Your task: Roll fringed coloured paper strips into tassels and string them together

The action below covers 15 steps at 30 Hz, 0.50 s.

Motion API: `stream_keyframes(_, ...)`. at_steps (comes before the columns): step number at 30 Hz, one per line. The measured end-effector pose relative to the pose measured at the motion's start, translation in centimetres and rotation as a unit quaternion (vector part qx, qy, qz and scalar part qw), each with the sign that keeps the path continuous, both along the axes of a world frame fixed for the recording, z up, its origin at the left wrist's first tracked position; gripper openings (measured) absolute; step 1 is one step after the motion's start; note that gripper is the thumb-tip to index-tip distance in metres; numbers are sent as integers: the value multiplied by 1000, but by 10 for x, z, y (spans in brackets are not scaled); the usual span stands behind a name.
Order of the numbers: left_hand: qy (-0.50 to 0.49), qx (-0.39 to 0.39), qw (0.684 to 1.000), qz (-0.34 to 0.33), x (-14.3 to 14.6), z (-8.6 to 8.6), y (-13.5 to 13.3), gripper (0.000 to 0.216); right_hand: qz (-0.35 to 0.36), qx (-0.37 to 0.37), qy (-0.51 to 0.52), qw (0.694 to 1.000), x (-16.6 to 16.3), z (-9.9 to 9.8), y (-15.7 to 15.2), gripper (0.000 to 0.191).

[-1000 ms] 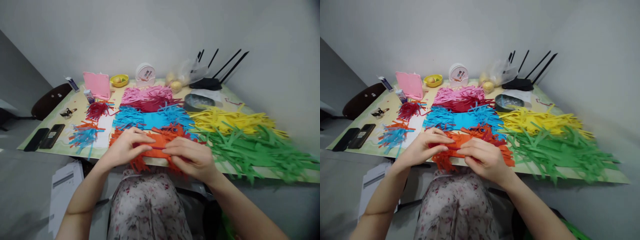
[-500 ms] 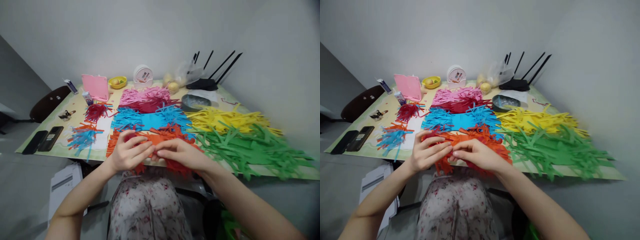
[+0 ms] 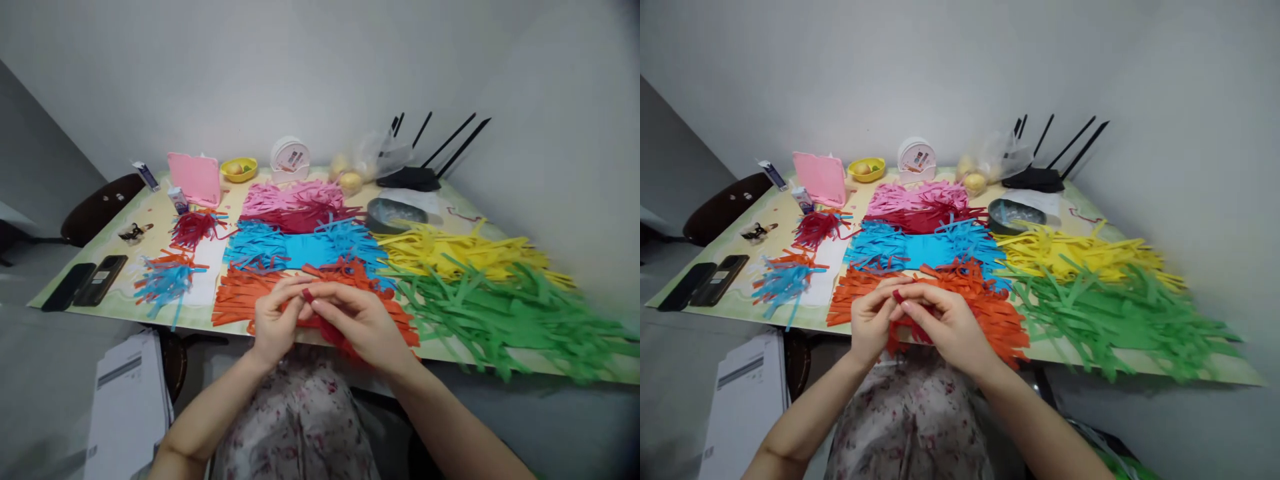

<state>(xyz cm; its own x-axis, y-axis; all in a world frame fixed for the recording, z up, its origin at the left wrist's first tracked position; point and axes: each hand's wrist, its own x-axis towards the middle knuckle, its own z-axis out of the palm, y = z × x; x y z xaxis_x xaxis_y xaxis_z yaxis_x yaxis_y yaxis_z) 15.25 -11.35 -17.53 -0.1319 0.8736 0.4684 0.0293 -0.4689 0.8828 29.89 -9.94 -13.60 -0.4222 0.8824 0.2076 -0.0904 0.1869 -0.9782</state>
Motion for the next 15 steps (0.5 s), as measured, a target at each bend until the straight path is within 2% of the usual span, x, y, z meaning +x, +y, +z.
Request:
stream_keyframes(2,-41,-47,998,-24,4,1,1,21,-19,25,-16,999,1,-3,7,17)
stream_keyframes(5,-52,-68,996,-24,7,-2,7,25,-62,76,-46,994,-3,-11,11,9)
stream_keyframes(9,-43,-65,995,58,7,-11,24,24,-60,174,-120,976,-5,-17,29,13)
stream_keyframes(11,-76,-60,988,117,3,-11,33,23,-71,225,-211,949,8,-15,60,17)
stream_keyframes(12,-111,-56,982,140,0,-9,37,22,-98,236,-270,928,20,-12,83,18)
stream_keyframes(13,-151,-51,975,156,-3,-6,39,21,-151,226,-343,899,34,-10,110,20)
stream_keyframes(14,-187,-49,968,163,-7,-2,41,20,-206,186,-427,861,51,-8,140,25)
stream_keyframes(15,-209,-49,963,162,-10,1,42,19,-241,157,-462,839,69,-7,170,30)
